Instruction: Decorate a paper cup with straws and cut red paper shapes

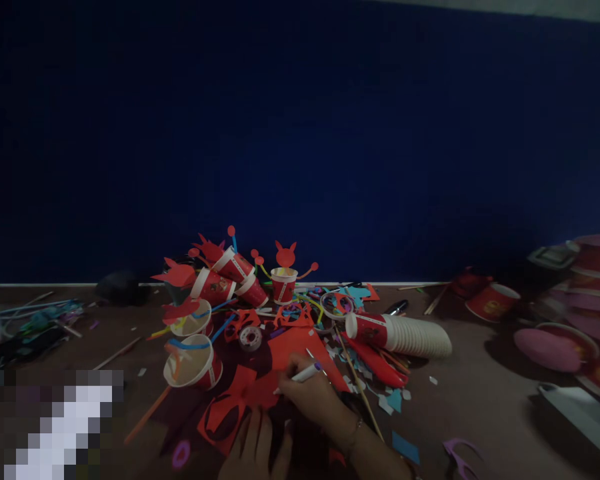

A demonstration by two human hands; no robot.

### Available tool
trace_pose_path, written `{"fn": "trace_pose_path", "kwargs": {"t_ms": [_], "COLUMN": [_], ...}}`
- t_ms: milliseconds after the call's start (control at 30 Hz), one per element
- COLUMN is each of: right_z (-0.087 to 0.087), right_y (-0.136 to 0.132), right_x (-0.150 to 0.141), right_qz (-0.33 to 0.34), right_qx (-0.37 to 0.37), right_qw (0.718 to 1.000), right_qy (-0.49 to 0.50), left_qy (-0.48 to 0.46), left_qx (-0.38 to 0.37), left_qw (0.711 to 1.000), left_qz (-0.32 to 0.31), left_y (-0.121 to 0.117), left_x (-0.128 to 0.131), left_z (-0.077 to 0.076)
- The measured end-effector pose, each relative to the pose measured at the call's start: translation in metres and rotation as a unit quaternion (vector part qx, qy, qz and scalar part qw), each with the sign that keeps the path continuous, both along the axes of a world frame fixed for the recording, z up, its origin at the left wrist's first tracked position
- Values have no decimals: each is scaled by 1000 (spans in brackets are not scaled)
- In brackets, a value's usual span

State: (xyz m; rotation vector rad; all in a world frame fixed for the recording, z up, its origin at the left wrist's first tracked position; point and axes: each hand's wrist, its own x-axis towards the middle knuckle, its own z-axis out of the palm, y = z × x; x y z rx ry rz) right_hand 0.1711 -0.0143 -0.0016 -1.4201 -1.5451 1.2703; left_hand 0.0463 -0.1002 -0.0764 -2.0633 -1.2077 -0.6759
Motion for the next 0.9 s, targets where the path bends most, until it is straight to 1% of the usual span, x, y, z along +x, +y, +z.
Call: {"fn": "trace_pose_path", "kwargs": {"t_ms": [133,233,300,433,567,700,800,900], "right_z": [1,2,3,5,12,17,16,14], "right_y": [2,5,6,7,6,5,5,7], "right_x": [3,5,5,5,8,12,11,10], "right_qz": [-1,-31,-59,-91,-129,-150,-173,-170], "right_qx": [-44,-63,-59,-37,-8,19,10,6], "right_qw": [999,995,991,986,978,977,974,976], "right_qy": [13,68,103,133,164,153,143,133], "left_qy": [-1,-5,-6,0,1,-13,-25,-33], "left_qx": [13,16,13,7,0,10,20,22], "left_qw": [1000,1000,1000,1000,1000,1000,999,999], "left_qz": [-2,2,6,7,8,11,13,15], "left_y": [1,1,1,1,0,0,0,1], "left_x": [0,0,0,1,0,0,1,1], "left_z": [1,2,2,1,0,1,2,4]}}
